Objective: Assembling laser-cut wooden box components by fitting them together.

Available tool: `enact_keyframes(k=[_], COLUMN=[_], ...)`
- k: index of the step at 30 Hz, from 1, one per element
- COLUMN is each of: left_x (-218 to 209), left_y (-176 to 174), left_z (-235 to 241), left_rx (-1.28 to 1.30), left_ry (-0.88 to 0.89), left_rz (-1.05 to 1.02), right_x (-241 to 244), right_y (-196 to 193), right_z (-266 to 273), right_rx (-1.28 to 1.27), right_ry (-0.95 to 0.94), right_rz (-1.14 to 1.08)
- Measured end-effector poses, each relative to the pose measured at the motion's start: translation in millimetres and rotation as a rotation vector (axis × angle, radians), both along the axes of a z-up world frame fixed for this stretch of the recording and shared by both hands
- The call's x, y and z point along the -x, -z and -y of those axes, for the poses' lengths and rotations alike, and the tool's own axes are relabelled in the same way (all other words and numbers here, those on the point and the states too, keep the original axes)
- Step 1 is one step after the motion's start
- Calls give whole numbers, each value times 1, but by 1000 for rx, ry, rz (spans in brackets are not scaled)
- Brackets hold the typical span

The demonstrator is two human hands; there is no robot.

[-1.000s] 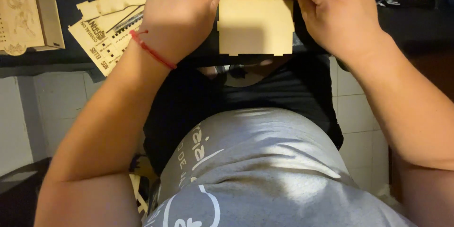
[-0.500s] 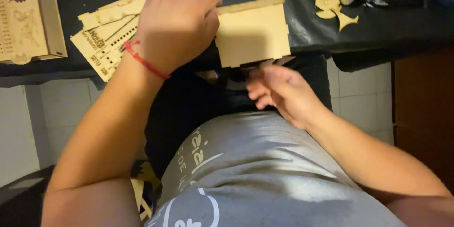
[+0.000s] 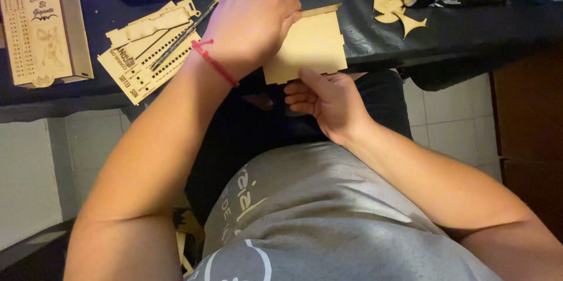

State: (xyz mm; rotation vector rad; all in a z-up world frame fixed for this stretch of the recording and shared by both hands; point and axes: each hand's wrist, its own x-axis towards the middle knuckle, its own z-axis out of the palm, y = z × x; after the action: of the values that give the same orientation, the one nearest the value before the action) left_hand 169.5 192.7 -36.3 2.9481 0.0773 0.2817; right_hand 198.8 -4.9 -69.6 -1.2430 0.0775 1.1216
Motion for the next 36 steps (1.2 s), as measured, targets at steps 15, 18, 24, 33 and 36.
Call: enact_keyframes(k=[15,18,24,33,36], left_x=[32,36,45,60,61], left_y=[-32,-34,-37,-38,-30], left_z=[31,34,45,62,65], left_rx=[-29,-53,-81,-161,-159], left_ry=[62,60,73,-24,-63], left_rz=[81,118,155,257,324], right_x=[21,22,26,29,29], right_y=[1,-3,-4,-9,-8], right_z=[21,26,35,43,44], right_rx=[-241,-247,-232,-185,-188], right_ry=[110,89,77,16,-3], right_rz=[117,158,190,261,216])
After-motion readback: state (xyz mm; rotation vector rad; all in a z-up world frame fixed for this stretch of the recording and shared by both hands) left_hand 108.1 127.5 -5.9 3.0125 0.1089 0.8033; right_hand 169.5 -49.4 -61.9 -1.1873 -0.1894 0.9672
